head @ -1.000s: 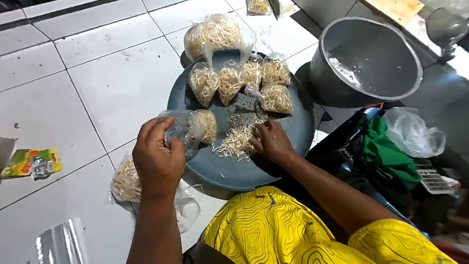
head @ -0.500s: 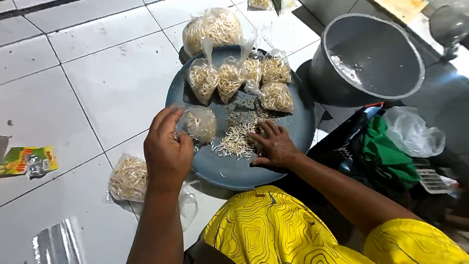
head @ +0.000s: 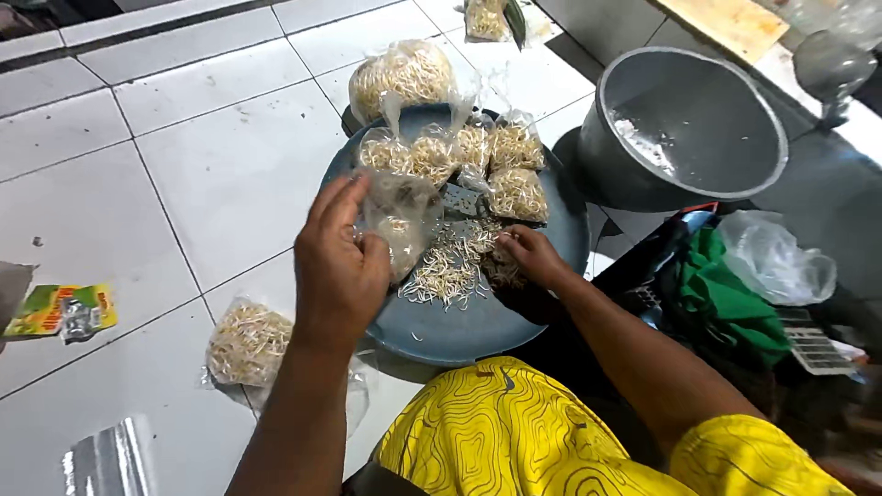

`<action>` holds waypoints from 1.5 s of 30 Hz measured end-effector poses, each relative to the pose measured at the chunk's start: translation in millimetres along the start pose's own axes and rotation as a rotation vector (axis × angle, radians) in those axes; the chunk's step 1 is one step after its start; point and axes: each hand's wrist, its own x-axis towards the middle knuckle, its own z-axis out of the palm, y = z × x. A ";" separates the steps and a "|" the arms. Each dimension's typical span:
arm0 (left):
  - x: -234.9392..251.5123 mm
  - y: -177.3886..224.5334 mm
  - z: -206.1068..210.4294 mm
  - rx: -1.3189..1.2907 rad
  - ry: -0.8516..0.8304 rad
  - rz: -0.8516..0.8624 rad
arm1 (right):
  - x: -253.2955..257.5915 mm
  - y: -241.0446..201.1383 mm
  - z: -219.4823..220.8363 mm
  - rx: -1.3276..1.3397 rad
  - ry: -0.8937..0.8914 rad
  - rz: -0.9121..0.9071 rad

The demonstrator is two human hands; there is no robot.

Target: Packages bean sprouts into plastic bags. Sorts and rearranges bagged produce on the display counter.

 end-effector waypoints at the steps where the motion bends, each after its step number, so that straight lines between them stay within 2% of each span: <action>1: 0.2 1.9 8.7 0.018 -0.021 0.011 | 0.8 0.7 -6.7 0.148 -0.004 0.080; 3: -2.2 7.1 24.2 0.077 -0.078 0.025 | 4.1 3.8 -17.2 0.318 -0.013 0.161; 4: -4.2 8.7 31.1 0.088 -0.094 0.029 | 4.2 3.2 -21.1 0.252 -0.014 0.151; 8: -3.5 8.4 37.8 0.110 -0.091 0.059 | -2.6 -4.1 -11.8 -0.497 -0.054 0.037; 10: 0.4 5.9 34.4 0.103 -0.063 0.055 | -12.2 -3.6 6.9 -0.669 -0.026 0.024; 15: -2.0 1.0 22.7 0.141 -0.040 0.021 | -17.9 -5.9 30.8 -0.810 -0.065 -0.024; 19: -0.4 -2.4 8.3 0.017 -0.011 -0.048 | -11.3 0.4 30.7 -0.788 -0.054 -0.138; 22: 7.5 2.0 -5.5 -0.099 0.091 -0.056 | -6.0 2.4 19.3 -0.615 -0.028 -0.111; 24: 9.2 8.5 -7.1 -0.042 0.084 -0.013 | -2.0 5.3 6.8 -0.283 0.014 -0.028; 26: 7.2 17.2 4.5 0.066 -0.005 0.015 | -6.0 1.5 -5.0 0.195 -0.007 0.115; 29: -1.2 19.3 53.6 0.181 -0.145 0.044 | -22.2 -22.6 -15.9 0.741 -0.114 0.272; 33: -22.1 6.3 123.6 0.287 -0.412 -0.004 | -23.1 -40.9 -3.4 1.098 -0.348 0.351; 35: -30.8 3.4 140.8 0.225 -0.468 -0.069 | -21.7 -60.0 12.7 1.165 -0.277 0.472; 38: -38.9 5.2 141.9 0.078 -0.398 -0.143 | -15.6 -91.9 43.4 1.169 0.038 0.580; 41: -40.0 2.8 131.7 -0.013 -0.252 -0.173 | -13.2 -116.8 65.7 1.092 0.145 0.452; 43: -38.5 -2.3 122.8 -0.063 -0.149 -0.140 | -19.7 -130.7 69.9 0.891 0.081 0.277; 45: -34.5 -6.1 111.5 -0.075 -0.074 -0.097 | -25.8 -139.9 61.2 0.547 -0.022 0.051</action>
